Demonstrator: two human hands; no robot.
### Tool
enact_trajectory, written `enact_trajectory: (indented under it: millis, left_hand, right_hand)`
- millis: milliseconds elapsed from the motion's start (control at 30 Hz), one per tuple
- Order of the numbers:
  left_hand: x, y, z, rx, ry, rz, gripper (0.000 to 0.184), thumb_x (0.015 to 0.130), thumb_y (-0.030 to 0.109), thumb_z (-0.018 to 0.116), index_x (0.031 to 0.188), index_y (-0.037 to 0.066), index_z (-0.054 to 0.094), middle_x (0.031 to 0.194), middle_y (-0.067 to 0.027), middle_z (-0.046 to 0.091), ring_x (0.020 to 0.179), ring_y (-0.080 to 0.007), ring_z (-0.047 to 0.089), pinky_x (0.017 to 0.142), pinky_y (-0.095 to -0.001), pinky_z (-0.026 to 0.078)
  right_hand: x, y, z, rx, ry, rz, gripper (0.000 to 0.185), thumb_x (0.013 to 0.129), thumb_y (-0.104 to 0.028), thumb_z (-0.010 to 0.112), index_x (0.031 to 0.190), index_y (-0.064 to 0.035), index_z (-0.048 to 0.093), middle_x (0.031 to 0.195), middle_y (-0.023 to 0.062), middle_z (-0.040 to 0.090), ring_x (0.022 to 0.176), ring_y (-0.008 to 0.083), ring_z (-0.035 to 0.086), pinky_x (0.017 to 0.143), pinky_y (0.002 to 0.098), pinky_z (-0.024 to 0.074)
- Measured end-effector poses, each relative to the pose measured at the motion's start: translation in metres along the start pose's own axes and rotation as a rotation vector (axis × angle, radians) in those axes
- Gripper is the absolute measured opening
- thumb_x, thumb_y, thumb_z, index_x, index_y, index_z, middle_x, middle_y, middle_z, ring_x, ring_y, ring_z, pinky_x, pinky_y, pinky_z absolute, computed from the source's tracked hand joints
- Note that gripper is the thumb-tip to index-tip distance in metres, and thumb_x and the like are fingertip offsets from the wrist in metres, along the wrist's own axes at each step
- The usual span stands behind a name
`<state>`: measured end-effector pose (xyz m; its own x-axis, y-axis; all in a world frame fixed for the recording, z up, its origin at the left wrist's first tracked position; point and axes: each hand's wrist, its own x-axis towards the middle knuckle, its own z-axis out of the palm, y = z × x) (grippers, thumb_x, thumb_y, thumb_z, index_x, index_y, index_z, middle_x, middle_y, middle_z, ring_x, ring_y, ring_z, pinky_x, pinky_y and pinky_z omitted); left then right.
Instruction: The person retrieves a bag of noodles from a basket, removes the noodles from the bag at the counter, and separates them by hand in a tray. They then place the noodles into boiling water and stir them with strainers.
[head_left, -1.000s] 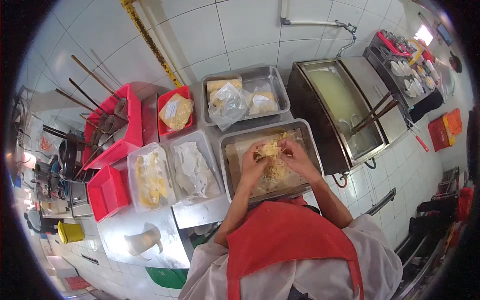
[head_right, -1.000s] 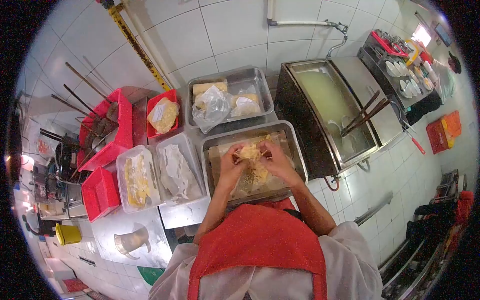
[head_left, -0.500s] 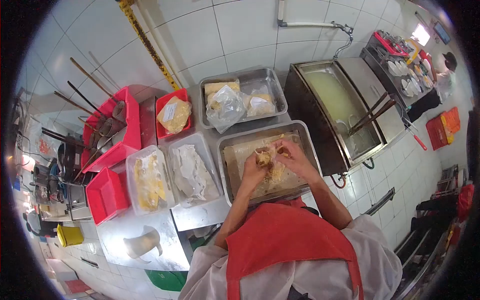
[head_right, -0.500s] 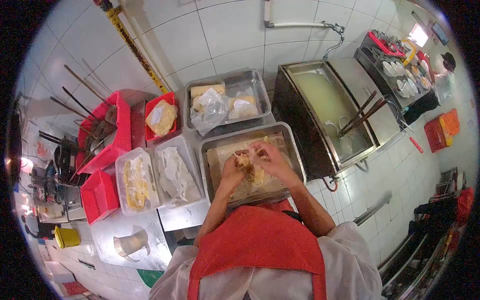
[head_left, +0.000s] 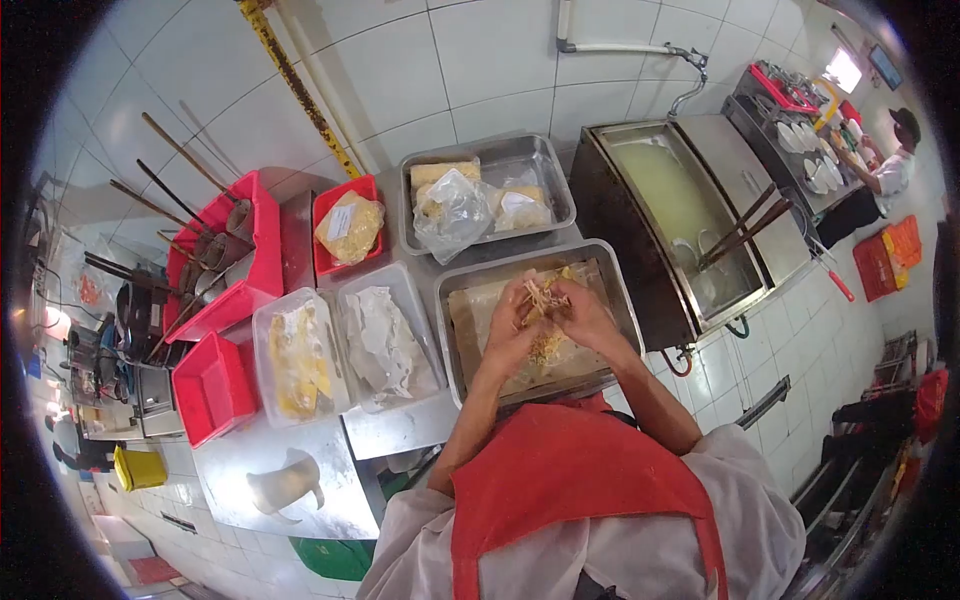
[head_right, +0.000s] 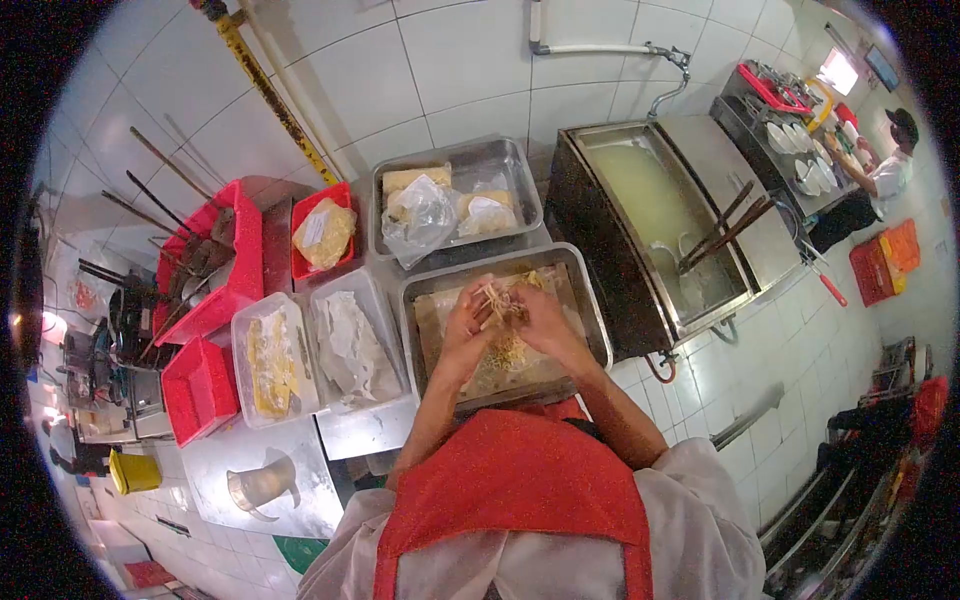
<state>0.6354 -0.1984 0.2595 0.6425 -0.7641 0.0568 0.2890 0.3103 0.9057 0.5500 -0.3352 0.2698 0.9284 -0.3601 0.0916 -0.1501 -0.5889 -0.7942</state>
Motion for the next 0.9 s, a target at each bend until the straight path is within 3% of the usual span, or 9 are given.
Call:
enact_trajectory:
  millis: [67,133,333,467,533,567,633,767,900]
  left_hand:
    - [0.002,-0.004,-0.013,0.273,0.008,0.000,0.059,0.075,-0.014,0.055,0.130,0.004,0.042,0.123,-0.0104,0.053,0.105,-0.0196,0.056,0.087,-0.0302,0.047]
    - [0.001,-0.009,-0.020,0.355,0.015,-0.084,0.055,0.076,-0.012,0.057,0.127,0.004,0.046,0.119,-0.0092,0.055,0.104,-0.0185,0.056,0.088,-0.0300,0.048]
    - [0.002,-0.004,-0.011,0.324,0.093,-0.075,0.046,0.077,-0.008,0.063,0.120,0.004,0.052,0.109,-0.0078,0.060,0.100,-0.0166,0.058,0.084,-0.0299,0.049]
    - [0.003,-0.012,-0.015,0.540,0.069,-0.126,0.046,0.074,-0.007,0.062,0.118,0.004,0.053,0.101,-0.0095,0.063,0.093,-0.0154,0.061,0.081,-0.0287,0.049]
    - [0.001,-0.020,-0.018,0.553,0.073,-0.130,0.046,0.074,-0.008,0.060,0.118,0.004,0.053,0.102,-0.0093,0.062,0.093,-0.0157,0.061,0.081,-0.0290,0.049]
    - [0.003,-0.023,-0.020,0.565,0.079,-0.131,0.045,0.074,-0.008,0.059,0.118,0.004,0.053,0.103,-0.0092,0.062,0.093,-0.0160,0.061,0.081,-0.0293,0.050]
    - [0.006,-0.020,-0.020,0.500,0.082,-0.051,0.044,0.075,-0.008,0.059,0.117,0.003,0.054,0.103,-0.0092,0.062,0.093,-0.0161,0.061,0.080,-0.0295,0.050]
    - [0.002,0.007,-0.008,0.259,0.124,-0.064,0.041,0.077,-0.007,0.058,0.116,0.002,0.054,0.101,-0.0089,0.063,0.092,-0.0157,0.061,0.078,-0.0286,0.050]
    - [-0.001,-0.011,-0.014,0.464,0.102,-0.036,0.042,0.078,-0.007,0.058,0.118,0.002,0.053,0.098,-0.0080,0.062,0.089,-0.0149,0.060,0.076,-0.0273,0.050]
  right_hand:
    - [0.005,0.000,-0.001,0.091,-0.039,0.005,0.028,0.076,-0.008,0.068,0.099,-0.0018,0.053,0.088,0.0062,0.058,0.085,0.0170,0.056,0.078,0.0310,0.0452]
    - [0.003,-0.003,0.000,0.678,-0.002,0.100,0.027,0.078,-0.008,0.068,0.099,-0.0020,0.053,0.089,0.0068,0.057,0.085,0.0172,0.055,0.076,0.0326,0.0444]
    - [-0.003,-0.029,-0.006,0.252,0.045,0.036,0.023,0.081,-0.007,0.065,0.099,-0.0019,0.052,0.091,0.0044,0.054,0.084,0.0138,0.051,0.076,0.0281,0.0437]
    - [0.006,0.001,0.006,0.427,-0.052,0.129,0.026,0.082,-0.007,0.064,0.105,-0.0049,0.051,0.101,0.0027,0.052,0.094,0.0120,0.052,0.081,0.0261,0.0440]
    - [0.007,0.004,0.008,0.624,-0.004,0.032,0.025,0.079,-0.008,0.067,0.098,-0.0013,0.052,0.087,0.0063,0.053,0.082,0.0146,0.052,0.071,0.0304,0.0447]
    - [0.007,0.001,0.005,0.622,0.001,0.031,0.025,0.079,-0.008,0.067,0.098,-0.0013,0.052,0.087,0.0063,0.053,0.082,0.0146,0.052,0.071,0.0304,0.0447]
    - [0.002,-0.007,0.000,0.120,-0.003,-0.030,0.024,0.080,-0.011,0.067,0.095,-0.0004,0.053,0.083,0.0077,0.053,0.080,0.0117,0.052,0.067,0.0286,0.0451]
    - [0.002,-0.013,-0.002,0.116,-0.029,0.150,0.025,0.079,-0.014,0.068,0.094,-0.0003,0.053,0.079,0.0087,0.051,0.078,0.0123,0.051,0.066,0.0291,0.0456]
    - [0.002,-0.012,0.001,0.289,0.026,0.082,0.026,0.081,-0.015,0.067,0.096,0.0012,0.054,0.084,0.0115,0.057,0.076,0.0182,0.055,0.067,0.0319,0.0466]
